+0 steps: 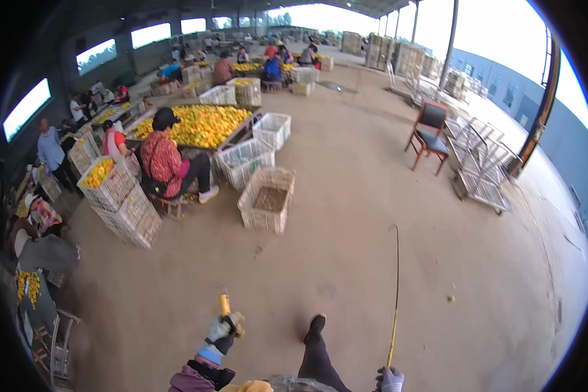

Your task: The person walks across a fruit processing facility to a workstation and sits down. The person then picks up halved fruits from a table, removes the pits using a coring tool, and places the fruit into a crate.

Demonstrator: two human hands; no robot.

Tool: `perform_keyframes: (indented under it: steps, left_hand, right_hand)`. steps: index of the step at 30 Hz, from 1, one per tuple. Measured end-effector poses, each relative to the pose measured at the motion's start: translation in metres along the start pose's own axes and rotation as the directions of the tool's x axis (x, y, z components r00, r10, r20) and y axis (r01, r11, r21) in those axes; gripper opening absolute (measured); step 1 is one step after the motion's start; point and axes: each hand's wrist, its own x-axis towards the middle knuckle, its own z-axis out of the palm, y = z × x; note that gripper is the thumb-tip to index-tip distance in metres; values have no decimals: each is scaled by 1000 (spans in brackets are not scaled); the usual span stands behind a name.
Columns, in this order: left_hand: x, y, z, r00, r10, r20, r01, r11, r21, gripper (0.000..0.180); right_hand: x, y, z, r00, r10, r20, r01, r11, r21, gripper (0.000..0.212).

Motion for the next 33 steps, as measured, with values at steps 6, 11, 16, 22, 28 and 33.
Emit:
perform_keyframes:
  steps: [6, 11, 16, 22, 28, 33]
  left_hand:
    - [145, 51, 79, 993, -19, -117, 17, 1000, -19, 24]
    - [241, 123, 119, 973, 59, -224, -56, 998, 23, 24]
    - [352, 147, 137, 938, 0, -346, 2, 1000, 6, 29]
    - [527, 180, 180, 916, 38, -400, -94, 988, -122, 28]
    - [680, 281, 264, 937, -55, -346, -4, 986, -168, 30]
    - [815, 306, 303, 946, -30, -324, -32, 982, -184, 25]
  right_hand:
    - [161, -160, 92, 988, -107, 114, 102, 994, 43, 18]
    - [231, -392, 194, 929, -193, 316, 159, 979, 130, 21]
    - [306, -546, 292, 686, -479, 548, 418, 876, 242, 29]
    - [430, -627, 381, 857, -208, 471, 214, 976, 42, 29]
    - [527, -695, 429, 912, 202, 357, -198, 979, -48, 40]
    - [634, -768, 470, 932, 206, 299, -230, 972, 49, 31]
